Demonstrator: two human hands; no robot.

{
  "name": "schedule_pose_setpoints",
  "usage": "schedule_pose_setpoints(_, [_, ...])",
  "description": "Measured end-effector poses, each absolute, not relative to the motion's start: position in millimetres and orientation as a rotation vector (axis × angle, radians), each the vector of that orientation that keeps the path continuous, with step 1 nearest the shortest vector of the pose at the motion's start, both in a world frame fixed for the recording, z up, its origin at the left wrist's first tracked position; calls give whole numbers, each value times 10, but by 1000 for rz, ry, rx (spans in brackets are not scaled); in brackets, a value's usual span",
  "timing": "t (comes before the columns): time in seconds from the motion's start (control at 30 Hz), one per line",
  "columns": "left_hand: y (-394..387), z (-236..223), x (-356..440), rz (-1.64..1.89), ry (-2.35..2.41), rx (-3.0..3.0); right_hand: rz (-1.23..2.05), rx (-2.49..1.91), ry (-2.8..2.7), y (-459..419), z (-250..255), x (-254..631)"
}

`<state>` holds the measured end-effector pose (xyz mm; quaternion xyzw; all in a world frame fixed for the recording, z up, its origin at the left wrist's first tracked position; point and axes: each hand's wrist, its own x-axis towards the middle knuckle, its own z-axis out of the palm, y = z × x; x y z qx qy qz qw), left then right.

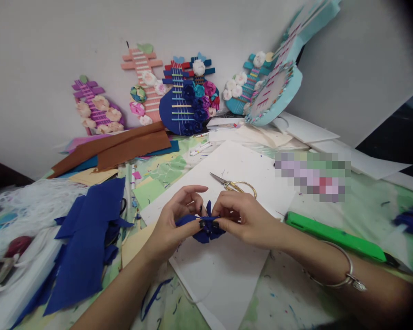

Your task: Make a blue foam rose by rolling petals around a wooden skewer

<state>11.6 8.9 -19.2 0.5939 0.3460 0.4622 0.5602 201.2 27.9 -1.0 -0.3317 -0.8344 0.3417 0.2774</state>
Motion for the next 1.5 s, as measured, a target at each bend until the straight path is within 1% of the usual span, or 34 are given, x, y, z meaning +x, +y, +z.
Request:
schedule_pose_setpoints(0.17, [93, -188, 102, 1126, 877, 1448, 936, -879, -2228, 290, -20, 2019])
schedule_pose_setpoints(0.47, [57, -138, 92, 1075, 918, 1609, 1017, -915, -2169, 296, -25, 2025])
schedule_pose_setpoints(0.77, [51, -129, 99, 1109, 876, 1632, 946, -905, -2167, 280, -23, 2030])
schedule_pose_setpoints(1.07, [44, -125, 127, 1137, 949, 1642, 806, -905, -2244, 299, -30, 2033])
schedule_pose_setpoints(1.5, [56, -138, 115, 1160, 923, 1679, 722, -881, -2309, 296, -24, 2042])
